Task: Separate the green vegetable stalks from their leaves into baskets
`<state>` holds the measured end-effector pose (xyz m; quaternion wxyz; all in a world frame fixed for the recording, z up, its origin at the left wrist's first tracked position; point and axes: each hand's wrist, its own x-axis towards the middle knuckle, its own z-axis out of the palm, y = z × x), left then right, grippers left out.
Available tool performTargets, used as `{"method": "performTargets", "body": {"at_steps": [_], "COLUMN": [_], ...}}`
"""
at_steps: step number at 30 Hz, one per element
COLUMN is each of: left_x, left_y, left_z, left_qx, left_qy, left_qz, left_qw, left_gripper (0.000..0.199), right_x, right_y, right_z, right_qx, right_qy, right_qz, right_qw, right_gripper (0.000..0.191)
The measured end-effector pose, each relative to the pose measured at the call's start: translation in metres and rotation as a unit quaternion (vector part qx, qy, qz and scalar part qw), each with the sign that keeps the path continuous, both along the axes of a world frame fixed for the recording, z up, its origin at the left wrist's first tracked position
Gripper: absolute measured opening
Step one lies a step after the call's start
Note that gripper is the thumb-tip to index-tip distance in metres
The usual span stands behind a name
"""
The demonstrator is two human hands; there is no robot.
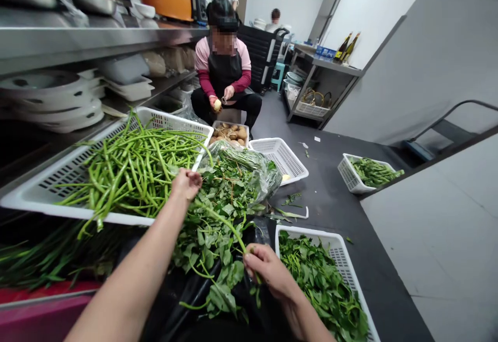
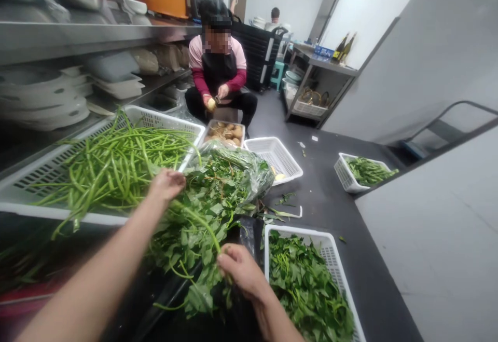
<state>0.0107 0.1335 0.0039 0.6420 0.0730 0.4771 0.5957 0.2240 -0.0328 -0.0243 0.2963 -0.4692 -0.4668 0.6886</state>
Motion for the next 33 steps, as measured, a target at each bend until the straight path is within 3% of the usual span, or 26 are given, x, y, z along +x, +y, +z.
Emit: {"method": "performTargets", "body": {"at_steps": [3, 8, 10, 12, 14, 17, 21, 24, 27, 29, 31, 33], "left_x": [-0.017, 0.006, 0.018, 0.029, 0.036, 0.041, 0.038, 0.021, -0.021, -0.061, -0.106, -0.146], "left_y": [0.003, -0.035, -0.056, -0.072, -0.083, -0.087, -0.081, -0.063, -0.035, -0.012, 0.013, 0.034], "left_z": [-0.004, -0.024, -0.028, -0.031, -0.034, -0.039, -0.033, -0.009, 0.025, 0.043, 0.050, 0.044], "left_qx": [-0.014, -0.013, 0.044, 0.104, 0.119, 0.086, 0.073, 0.054, 0.037, 0.020, 0.007, -0.028], "left_qy": [0.099, 0.207, 0.182, 0.110, 0.063, 0.096, 0.230, 0.392, 0.470, 0.555, 0.601, 0.707], "left_qz": [-0.109, -0.287, -0.397, -0.457, -0.409, -0.289, -0.218, -0.103, -0.035, -0.013, 0.000, -0.023], "left_qw": [0.989, 0.935, 0.899, 0.876, 0.903, 0.949, 0.946, 0.913, 0.881, 0.832, 0.799, 0.706], "left_gripper": [0.019, 0.014, 0.011, 0.023, 0.033, 0.037, 0.036, 0.035, 0.031, 0.027, 0.032, 0.046], "right_x": [0.009, 0.000, -0.009, -0.018, -0.025, -0.032, -0.034, -0.036, -0.034, -0.026, -0.013, 0.001], "right_y": [-0.006, 0.014, 0.022, 0.026, 0.027, 0.025, 0.016, 0.004, 0.005, 0.022, 0.054, 0.093], "right_z": [0.003, -0.003, -0.006, -0.010, -0.012, -0.014, -0.013, -0.010, -0.006, -0.006, -0.009, -0.017], "right_qx": [-0.046, -0.056, -0.071, -0.088, -0.088, -0.032, 0.150, 0.337, 0.404, 0.396, 0.346, 0.234], "right_qy": [0.040, 0.090, 0.112, 0.125, 0.120, 0.073, -0.065, -0.138, -0.191, -0.229, -0.301, -0.426], "right_qz": [-0.044, -0.088, -0.085, -0.084, -0.078, -0.038, 0.001, 0.096, 0.181, 0.206, 0.183, 0.094], "right_qw": [0.997, 0.990, 0.987, 0.985, 0.986, 0.996, 0.987, 0.926, 0.876, 0.865, 0.870, 0.869], "right_gripper": [0.044, 0.047, 0.047, 0.048, 0.049, 0.052, 0.051, 0.046, 0.039, 0.028, 0.031, 0.026]}}
